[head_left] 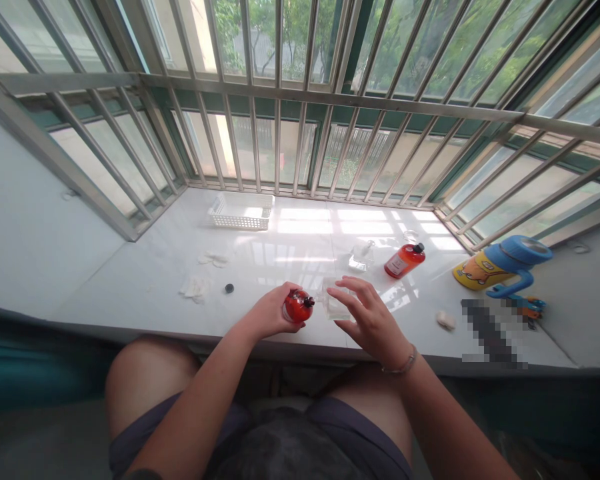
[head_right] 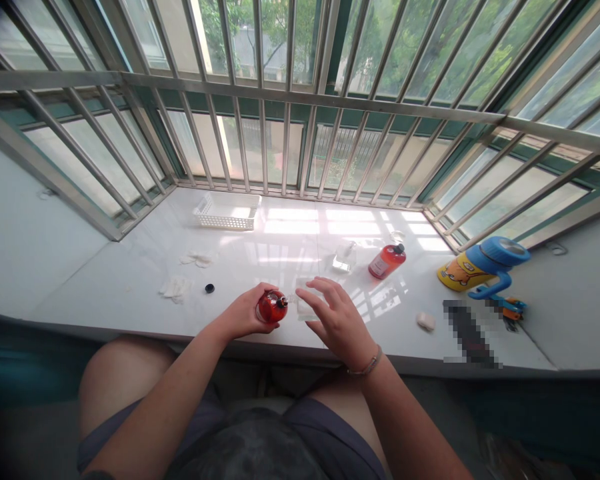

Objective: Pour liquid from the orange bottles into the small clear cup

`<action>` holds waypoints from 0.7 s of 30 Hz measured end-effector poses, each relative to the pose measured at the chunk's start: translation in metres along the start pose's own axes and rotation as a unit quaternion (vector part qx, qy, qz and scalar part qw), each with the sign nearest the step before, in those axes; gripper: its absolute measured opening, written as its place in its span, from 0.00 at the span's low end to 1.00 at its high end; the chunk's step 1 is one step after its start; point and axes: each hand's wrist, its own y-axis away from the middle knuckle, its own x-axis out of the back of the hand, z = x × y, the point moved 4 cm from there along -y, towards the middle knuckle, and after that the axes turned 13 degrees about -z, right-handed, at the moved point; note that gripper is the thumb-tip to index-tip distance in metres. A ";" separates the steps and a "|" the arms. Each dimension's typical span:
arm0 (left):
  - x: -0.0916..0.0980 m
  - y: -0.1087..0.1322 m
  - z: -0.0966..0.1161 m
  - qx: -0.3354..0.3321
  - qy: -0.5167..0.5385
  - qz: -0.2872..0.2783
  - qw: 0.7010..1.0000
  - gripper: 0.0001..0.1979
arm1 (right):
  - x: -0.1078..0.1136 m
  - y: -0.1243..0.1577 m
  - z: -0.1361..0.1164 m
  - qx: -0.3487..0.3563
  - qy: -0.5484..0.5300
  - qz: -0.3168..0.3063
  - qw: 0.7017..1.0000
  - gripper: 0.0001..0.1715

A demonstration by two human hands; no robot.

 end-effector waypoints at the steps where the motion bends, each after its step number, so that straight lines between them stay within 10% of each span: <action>1: 0.000 0.000 0.000 0.000 0.001 0.000 1.000 0.38 | 0.000 0.000 0.000 0.001 0.002 0.001 1.000 0.40; 21: 0.000 0.001 0.004 0.002 0.014 -0.004 1.000 0.36 | 0.003 -0.003 -0.001 0.011 0.021 0.008 1.000 0.38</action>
